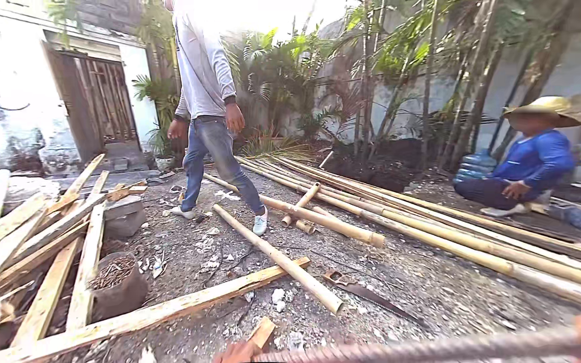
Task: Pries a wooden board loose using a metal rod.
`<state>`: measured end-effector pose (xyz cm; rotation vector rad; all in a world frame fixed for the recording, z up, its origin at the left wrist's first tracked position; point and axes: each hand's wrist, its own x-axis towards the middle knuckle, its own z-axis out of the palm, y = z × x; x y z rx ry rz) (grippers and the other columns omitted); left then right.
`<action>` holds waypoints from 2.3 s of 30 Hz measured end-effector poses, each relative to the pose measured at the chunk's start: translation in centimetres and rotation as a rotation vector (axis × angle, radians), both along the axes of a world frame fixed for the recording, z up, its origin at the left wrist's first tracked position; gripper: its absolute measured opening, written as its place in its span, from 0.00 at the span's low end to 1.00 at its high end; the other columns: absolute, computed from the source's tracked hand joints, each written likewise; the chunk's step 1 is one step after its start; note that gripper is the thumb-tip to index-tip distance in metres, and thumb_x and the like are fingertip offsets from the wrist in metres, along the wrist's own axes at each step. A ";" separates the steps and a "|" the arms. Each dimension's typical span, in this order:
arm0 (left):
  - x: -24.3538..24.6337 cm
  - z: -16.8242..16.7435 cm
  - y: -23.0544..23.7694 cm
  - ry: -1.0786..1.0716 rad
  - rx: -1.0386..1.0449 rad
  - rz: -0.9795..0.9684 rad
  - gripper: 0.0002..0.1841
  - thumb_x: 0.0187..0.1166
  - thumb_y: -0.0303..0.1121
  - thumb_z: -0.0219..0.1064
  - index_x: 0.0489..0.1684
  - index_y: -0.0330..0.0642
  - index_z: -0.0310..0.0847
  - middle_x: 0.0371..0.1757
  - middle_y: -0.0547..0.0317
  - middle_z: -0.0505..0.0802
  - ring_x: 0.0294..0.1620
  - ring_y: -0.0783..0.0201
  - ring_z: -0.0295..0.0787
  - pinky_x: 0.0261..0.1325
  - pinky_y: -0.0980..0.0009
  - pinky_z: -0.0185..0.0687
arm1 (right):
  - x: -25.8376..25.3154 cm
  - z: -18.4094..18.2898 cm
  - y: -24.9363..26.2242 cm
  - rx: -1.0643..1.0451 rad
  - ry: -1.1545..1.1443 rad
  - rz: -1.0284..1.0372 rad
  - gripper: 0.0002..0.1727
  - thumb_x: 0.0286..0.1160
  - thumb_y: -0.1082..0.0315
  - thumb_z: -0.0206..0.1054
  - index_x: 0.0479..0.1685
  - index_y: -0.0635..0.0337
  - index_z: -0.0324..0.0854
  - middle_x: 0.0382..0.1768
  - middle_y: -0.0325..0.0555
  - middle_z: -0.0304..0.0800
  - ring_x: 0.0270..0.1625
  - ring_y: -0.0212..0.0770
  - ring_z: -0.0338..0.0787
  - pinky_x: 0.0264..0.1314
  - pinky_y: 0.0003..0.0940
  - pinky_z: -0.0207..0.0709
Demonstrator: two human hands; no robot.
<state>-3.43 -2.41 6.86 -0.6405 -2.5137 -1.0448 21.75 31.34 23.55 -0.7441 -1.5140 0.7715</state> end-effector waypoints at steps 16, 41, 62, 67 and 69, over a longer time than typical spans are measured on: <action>0.1 8.9 -8.6 -0.512 0.502 0.040 0.17 0.53 0.39 0.89 0.24 0.44 0.84 0.23 0.63 0.84 0.28 0.64 0.80 0.39 0.56 0.77 | -14.5 17.5 -21.2 -0.043 0.746 1.398 0.30 0.94 0.44 0.40 0.28 0.43 0.81 0.15 0.30 0.80 0.15 0.29 0.81 0.20 0.28 0.83; 0.1 -6.0 -15.1 -0.415 -0.154 0.499 0.57 0.52 0.37 0.89 0.92 0.44 0.59 0.91 0.32 0.62 0.89 0.28 0.58 0.87 0.37 0.58 | -25.9 7.5 -20.6 -0.555 0.661 1.237 0.30 0.94 0.54 0.41 0.11 0.45 0.66 0.03 0.31 0.64 0.04 0.29 0.66 0.07 0.25 0.67; -1.5 -15.1 -19.0 -0.856 -0.731 0.393 0.46 0.62 0.52 0.83 0.85 0.46 0.70 0.78 0.34 0.80 0.79 0.29 0.73 0.74 0.24 0.64 | -30.2 4.3 -20.3 -0.570 0.624 1.242 0.29 0.93 0.57 0.45 0.11 0.46 0.67 0.03 0.32 0.65 0.04 0.29 0.66 0.08 0.25 0.67; -3.2 -14.7 -18.8 -0.859 -0.655 0.441 0.45 0.62 0.47 0.83 0.85 0.48 0.70 0.82 0.34 0.77 0.82 0.29 0.70 0.79 0.25 0.58 | -30.4 4.0 -20.2 -0.429 0.534 1.348 0.31 0.94 0.55 0.37 0.13 0.44 0.68 0.04 0.30 0.66 0.05 0.28 0.67 0.09 0.24 0.68; -3.9 -14.7 -19.6 -0.867 -0.607 0.483 0.45 0.63 0.45 0.82 0.88 0.52 0.68 0.82 0.37 0.77 0.83 0.31 0.69 0.80 0.25 0.58 | -30.8 3.6 -20.3 -0.401 0.497 1.389 0.32 0.94 0.55 0.34 0.11 0.44 0.67 0.04 0.30 0.66 0.05 0.29 0.68 0.10 0.25 0.69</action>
